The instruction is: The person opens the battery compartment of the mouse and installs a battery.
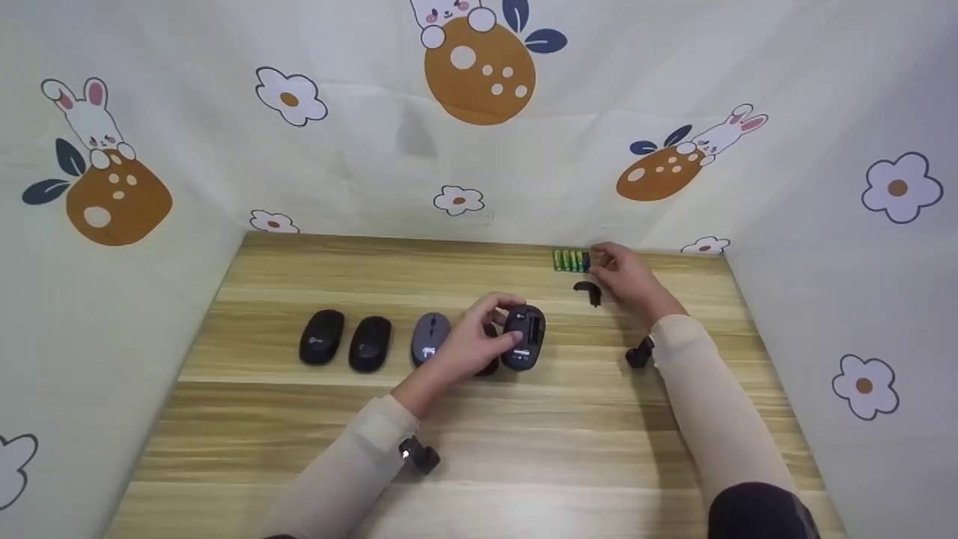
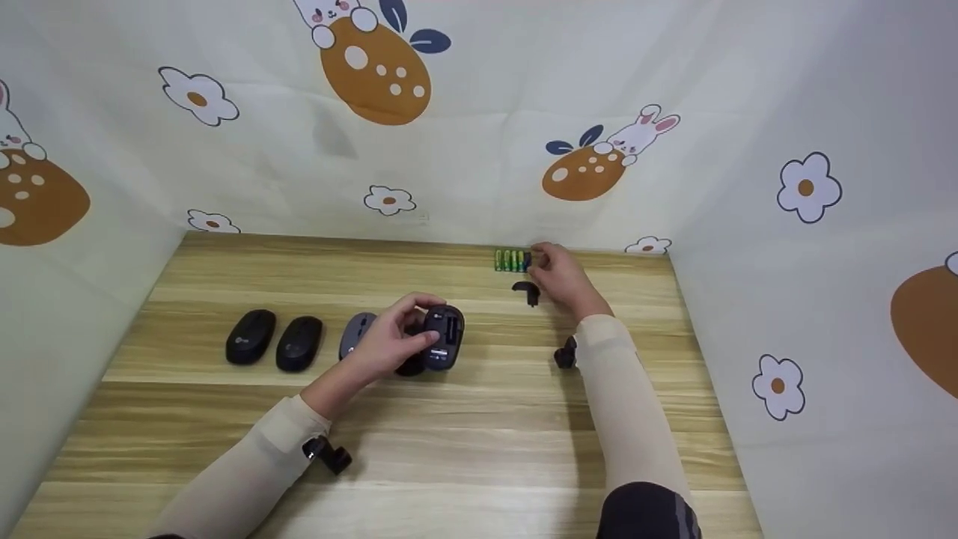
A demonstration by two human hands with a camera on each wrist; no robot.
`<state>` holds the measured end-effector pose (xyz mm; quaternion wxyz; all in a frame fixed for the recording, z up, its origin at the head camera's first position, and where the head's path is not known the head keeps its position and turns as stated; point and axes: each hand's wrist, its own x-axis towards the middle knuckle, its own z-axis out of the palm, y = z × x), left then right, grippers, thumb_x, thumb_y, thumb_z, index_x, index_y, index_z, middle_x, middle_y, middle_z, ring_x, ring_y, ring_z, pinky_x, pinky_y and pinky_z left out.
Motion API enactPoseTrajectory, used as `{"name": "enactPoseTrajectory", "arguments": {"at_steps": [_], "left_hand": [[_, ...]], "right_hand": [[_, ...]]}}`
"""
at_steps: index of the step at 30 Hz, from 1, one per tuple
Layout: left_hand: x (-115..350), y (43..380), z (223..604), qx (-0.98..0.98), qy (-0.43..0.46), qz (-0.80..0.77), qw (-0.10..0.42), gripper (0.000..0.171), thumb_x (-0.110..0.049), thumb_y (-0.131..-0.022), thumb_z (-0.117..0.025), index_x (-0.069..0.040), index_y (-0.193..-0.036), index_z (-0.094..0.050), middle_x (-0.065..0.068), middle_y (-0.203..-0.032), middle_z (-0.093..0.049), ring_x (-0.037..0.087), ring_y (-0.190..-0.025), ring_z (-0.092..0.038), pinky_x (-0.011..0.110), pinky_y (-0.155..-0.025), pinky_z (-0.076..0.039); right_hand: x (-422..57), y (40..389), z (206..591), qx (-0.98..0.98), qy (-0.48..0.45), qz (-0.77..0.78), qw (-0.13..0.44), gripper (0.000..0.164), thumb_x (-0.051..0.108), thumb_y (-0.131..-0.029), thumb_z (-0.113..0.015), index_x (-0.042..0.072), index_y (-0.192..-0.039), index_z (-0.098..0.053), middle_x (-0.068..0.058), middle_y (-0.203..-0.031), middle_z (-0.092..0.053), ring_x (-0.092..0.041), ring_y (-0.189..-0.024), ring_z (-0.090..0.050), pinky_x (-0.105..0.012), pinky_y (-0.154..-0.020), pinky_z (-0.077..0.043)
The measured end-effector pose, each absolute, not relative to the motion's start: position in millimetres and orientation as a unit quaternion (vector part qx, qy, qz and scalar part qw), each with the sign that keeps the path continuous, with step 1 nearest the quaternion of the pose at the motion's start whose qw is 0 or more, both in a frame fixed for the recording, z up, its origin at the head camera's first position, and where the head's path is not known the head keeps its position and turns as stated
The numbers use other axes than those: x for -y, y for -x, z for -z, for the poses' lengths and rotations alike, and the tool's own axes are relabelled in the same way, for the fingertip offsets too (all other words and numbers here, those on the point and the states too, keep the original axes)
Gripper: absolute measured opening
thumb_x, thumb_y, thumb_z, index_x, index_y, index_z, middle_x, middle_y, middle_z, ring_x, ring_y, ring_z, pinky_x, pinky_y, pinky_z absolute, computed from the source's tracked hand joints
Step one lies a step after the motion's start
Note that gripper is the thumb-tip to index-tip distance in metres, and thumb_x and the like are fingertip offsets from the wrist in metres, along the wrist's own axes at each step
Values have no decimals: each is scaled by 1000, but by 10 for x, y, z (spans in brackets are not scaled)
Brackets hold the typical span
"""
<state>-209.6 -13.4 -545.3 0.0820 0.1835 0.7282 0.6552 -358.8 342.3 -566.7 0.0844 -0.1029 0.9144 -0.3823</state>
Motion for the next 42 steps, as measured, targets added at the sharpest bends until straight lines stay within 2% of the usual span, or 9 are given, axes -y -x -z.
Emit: {"name": "enactPoseTrajectory", "arguments": {"at_steps": [4, 8, 11, 14, 21, 26, 31, 36, 42], "left_hand": [[136, 2105, 5449, -730, -184, -653, 81, 49, -8, -95, -80, -13, -142, -68, 8, -130, -70, 25, -109, -65, 41, -89, -57], [140, 2104, 5445, -729, -179, -655, 82, 49, -8, -95, -80, -14, -143, -68, 9, -131, -70, 28, -111, -66, 39, -89, -58], [142, 2097, 5446, -727, -177, -658, 85, 49, -7, -95, -80, -14, -142, -68, 10, -131, -70, 29, -112, -66, 40, -90, -59], [142, 2093, 5446, -727, -178, -658, 85, 49, -7, -96, -80, -15, -142, -68, 9, -131, -70, 29, -112, -66, 42, -92, -59], [134, 2095, 5451, -721, -181, -665, 80, 48, -7, -96, -79, -12, -142, -67, 9, -130, -71, 26, -111, -66, 42, -91, -59], [131, 2106, 5465, -714, -182, -671, 78, 47, -7, -96, -79, -11, -141, -68, 10, -129, -71, 24, -108, -67, 39, -88, -57], [129, 2109, 5464, -713, -182, -672, 78, 48, -6, -96, -79, -11, -142, -68, 9, -131, -71, 24, -108, -67, 38, -87, -58], [128, 2110, 5456, -713, -178, -674, 79, 48, -5, -95, -80, -10, -141, -68, 8, -129, -71, 23, -107, -66, 36, -87, -58], [133, 2114, 5460, -714, -176, -672, 82, 48, -5, -95, -79, -11, -142, -68, 11, -129, -71, 24, -108, -66, 40, -88, -58]], "right_hand": [[-3428, 3677, 5659, -924, 124, 351, 89, 53, 16, -111, -67, 0, -160, -53, -24, -134, -64, -38, -121, -62, -55, -109, -50], [-3430, 3714, 5634, -925, 128, 342, 106, 55, 17, -112, -65, 2, -162, -51, -26, -147, -61, -40, -130, -60, -60, -116, -46], [-3417, 3719, 5610, -924, 125, 338, 127, 56, 19, -113, -63, 4, -165, -49, -25, -153, -58, -39, -131, -57, -61, -119, -43], [-3402, 3733, 5601, -924, 114, 336, 144, 56, 18, -112, -63, 6, -165, -49, -22, -151, -59, -36, -129, -55, -58, -121, -42], [-3406, 3758, 5632, -921, 112, 346, 142, 48, 15, -110, -63, 4, -157, -56, -19, -133, -63, -34, -117, -56, -52, -110, -46], [-3441, 3744, 5654, -915, 119, 365, 127, 45, 12, -109, -67, 1, -151, -59, -21, -127, -66, -33, -112, -59, -46, -101, -49], [-3460, 3700, 5663, -890, 95, 430, 119, 44, 6, -105, -72, -4, -145, -56, -25, -130, -65, -28, -110, -61, -31, -92, -51], [-3458, 3679, 5715, -864, 61, 490, 99, 43, 2, -104, -72, -8, -141, -53, -28, -130, -66, -24, -107, -67, -19, -83, -54], [-3462, 3656, 5744, -831, 30, 551, 68, 35, -1, -107, -66, -15, -139, -59, -33, -123, -70, -32, -105, -72, -26, -82, -58]]}}
